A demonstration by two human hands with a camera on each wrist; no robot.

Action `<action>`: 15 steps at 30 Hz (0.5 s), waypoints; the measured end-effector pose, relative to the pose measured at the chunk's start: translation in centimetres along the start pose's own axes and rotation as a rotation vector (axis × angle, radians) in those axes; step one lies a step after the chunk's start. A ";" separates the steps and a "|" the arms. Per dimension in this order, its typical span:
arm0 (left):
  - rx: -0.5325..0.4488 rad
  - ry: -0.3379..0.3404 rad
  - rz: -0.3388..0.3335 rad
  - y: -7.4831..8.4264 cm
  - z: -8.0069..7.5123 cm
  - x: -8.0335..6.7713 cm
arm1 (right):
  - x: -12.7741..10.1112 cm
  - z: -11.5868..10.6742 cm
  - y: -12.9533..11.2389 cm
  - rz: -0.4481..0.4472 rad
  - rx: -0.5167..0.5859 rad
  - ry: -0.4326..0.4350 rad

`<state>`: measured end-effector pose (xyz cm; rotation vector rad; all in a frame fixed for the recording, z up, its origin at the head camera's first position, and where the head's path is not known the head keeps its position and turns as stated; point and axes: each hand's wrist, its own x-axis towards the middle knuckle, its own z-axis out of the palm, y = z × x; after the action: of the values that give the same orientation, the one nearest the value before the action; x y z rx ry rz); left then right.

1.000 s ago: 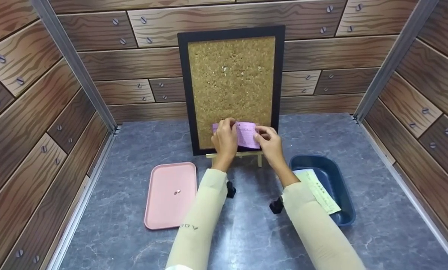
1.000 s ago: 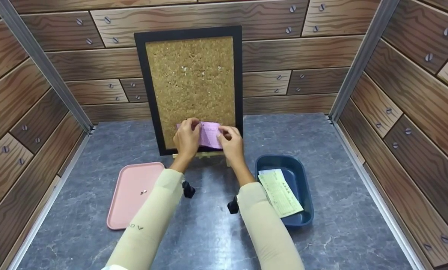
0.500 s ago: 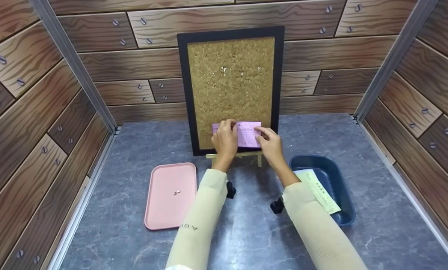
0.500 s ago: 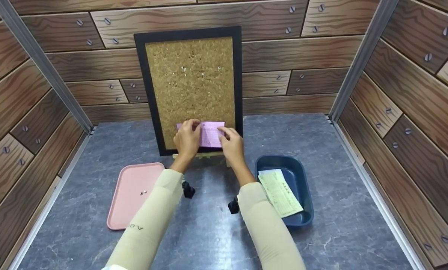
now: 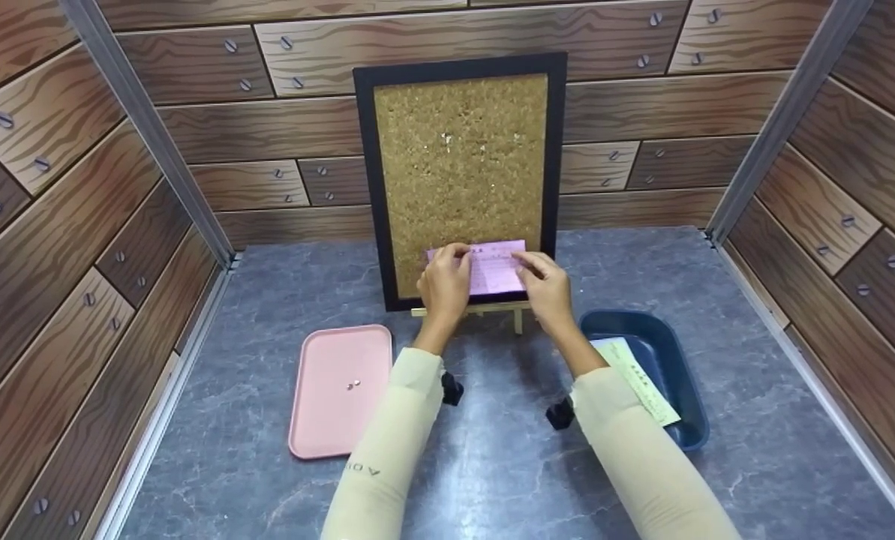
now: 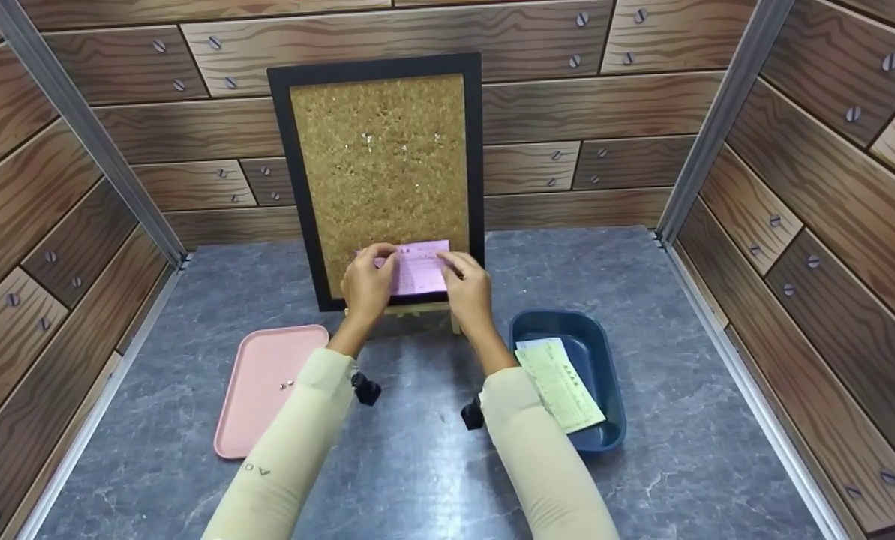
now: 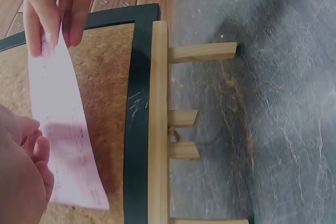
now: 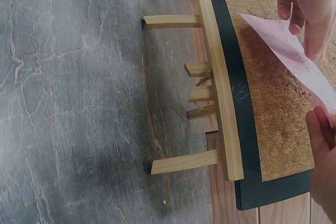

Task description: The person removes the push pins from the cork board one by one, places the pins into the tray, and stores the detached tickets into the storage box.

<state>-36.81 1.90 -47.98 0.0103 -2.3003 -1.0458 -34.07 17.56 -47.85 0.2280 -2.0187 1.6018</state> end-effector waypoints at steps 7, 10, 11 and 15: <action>-0.051 -0.004 -0.058 -0.6 -1.7 0.0 | -0.7 -1.2 -2.4 -0.025 0.026 -0.019; -0.062 0.003 -0.076 -0.9 -2.6 -0.2 | -0.9 -1.8 -2.3 -0.037 0.037 -0.024; -0.068 0.005 -0.080 -1.0 -2.9 -0.3 | -1.0 -2.0 -2.3 -0.039 0.041 -0.025; -0.095 0.011 -0.082 -1.5 -4.0 -0.6 | -1.2 -2.8 -2.5 -0.050 0.060 -0.016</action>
<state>-34.60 -1.73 -47.32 0.0730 -2.2544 -1.1931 -31.11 19.26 -45.96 0.3121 -1.9634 1.6356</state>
